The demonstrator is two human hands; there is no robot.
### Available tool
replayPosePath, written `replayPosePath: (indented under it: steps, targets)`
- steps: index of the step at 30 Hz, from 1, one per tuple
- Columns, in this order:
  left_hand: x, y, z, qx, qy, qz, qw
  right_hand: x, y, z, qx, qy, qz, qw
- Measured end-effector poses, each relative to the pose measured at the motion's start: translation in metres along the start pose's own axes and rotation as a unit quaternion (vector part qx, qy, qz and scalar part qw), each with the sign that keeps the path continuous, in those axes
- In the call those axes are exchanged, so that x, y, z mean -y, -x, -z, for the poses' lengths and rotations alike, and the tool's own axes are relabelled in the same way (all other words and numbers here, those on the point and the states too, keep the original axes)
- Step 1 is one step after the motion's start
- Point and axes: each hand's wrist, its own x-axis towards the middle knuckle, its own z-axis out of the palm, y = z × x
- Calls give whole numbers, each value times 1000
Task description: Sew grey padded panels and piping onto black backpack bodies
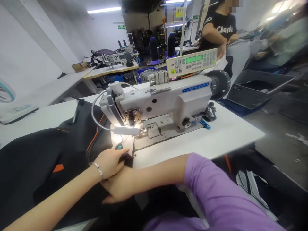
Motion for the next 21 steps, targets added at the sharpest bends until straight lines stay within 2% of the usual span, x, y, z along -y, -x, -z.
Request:
replayPosePath:
  steps: [3, 6, 12, 21]
  targets:
    - [3, -1, -18, -24, -17, -9, 1000, 10, 38, 4, -37, 67, 34, 997]
    - [4, -2, -27, -76, -7, -40, 996, 7, 57, 4, -75, 131, 61, 987]
    - [17, -3, -33, -94, 53, -78, 991, -2, 49, -8, -144, 151, 109, 972]
    - [15, -5, -34, -84, 64, -81, 991, -5, 50, -7, -153, 156, 117, 969]
